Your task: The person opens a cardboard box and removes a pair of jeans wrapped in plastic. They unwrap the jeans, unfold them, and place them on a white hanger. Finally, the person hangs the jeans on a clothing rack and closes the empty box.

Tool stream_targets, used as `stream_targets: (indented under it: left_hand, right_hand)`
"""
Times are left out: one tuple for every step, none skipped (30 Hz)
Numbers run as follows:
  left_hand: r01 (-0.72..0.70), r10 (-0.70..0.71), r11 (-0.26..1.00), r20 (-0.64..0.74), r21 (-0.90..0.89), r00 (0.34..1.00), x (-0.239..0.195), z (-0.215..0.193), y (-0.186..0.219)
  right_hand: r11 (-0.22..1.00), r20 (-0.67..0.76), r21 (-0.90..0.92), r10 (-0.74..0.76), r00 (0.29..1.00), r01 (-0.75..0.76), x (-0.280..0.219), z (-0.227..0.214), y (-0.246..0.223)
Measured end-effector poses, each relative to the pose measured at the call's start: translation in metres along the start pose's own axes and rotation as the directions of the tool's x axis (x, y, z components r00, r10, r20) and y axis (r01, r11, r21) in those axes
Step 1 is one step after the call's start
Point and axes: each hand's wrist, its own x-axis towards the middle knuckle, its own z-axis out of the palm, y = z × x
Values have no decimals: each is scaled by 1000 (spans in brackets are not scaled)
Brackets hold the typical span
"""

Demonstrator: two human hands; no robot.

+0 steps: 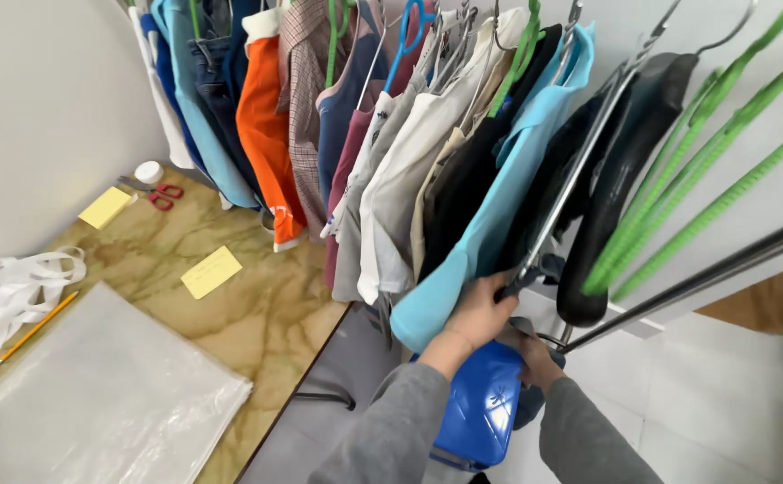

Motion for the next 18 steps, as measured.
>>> stream_targets:
  left_hand:
    - [-16, 17, 997, 13, -76, 1000, 2, 5, -7]
    - [-21, 25, 988, 30, -152, 999, -1, 12, -15]
    - [-8, 14, 988, 33, -154, 999, -7, 9, -10]
    - [-30, 40, 973, 41, -228, 998, -10, 6, -3]
    - [-50, 67, 952, 46, -301, 997, -14, 3, 4]
    - [-42, 59, 952, 45, -304, 997, -17, 2, 2]
    - [-51, 69, 946, 44, -320, 997, -20, 1, 1]
    - [-62, 80, 941, 42, -333, 996, -22, -1, 1]
    - [-57, 75, 941, 40, -333, 996, -25, -4, 4]
    - [-56, 77, 947, 52, -316, 996, -27, -6, 8]
    - [-56, 78, 952, 63, -300, 995, -30, -8, 11]
    - [-52, 76, 951, 66, -304, 995, -28, -9, 12]
    - [-97, 102, 973, 16, -211, 995, -26, -10, 13]
    - [-137, 134, 984, -34, -115, 990, -23, -11, 14]
    - [-136, 133, 983, -35, -120, 991, -22, -11, 11]
    - [-105, 102, 993, -62, -46, 993, -20, -13, 9]
    - [-70, 72, 997, -91, 26, 993, -19, -15, 7]
    - [-71, 73, 997, -96, 24, 993, -21, -16, 4]
  right_hand:
    - [991, -14, 125, 44, 999, -41, -11, -31, 9]
    - [965, -18, 253, 81, 997, -74, -22, -64, 10]
    - [920, -14, 378, 119, 993, -104, -28, -73, 9]
    - [861, -9, 490, 161, 987, -136, -30, -84, 13]
    - [786, 3, 595, 203, 979, -165, -33, -96, 17]
    - [699, 21, 690, 240, 970, -188, -32, -102, 20]
    - [600, 44, 773, 275, 960, -207, -31, -108, 22]
    - [489, 69, 844, 308, 949, -220, -29, -117, 25]
    - [369, 99, 901, 338, 936, -228, -25, -120, 26]
    - [243, 136, 941, 364, 921, -235, -23, -122, 27]
    - [113, 177, 965, 385, 906, -236, -21, -124, 28]
    - [-20, 222, 972, 403, 888, -234, -28, -131, 29]
    - [-151, 269, 962, 415, 869, -225, -36, -139, 30]
    - [-277, 314, 938, 422, 850, -209, -44, -146, 35]
    - [-399, 360, 898, 424, 831, -186, -36, -120, 31]
    - [-511, 401, 846, 421, 814, -152, -25, -100, 27]
    - [-615, 441, 781, 413, 797, -113, -6, -89, 23]
    - [-611, 438, 783, 414, 798, -112, -31, -112, 22]
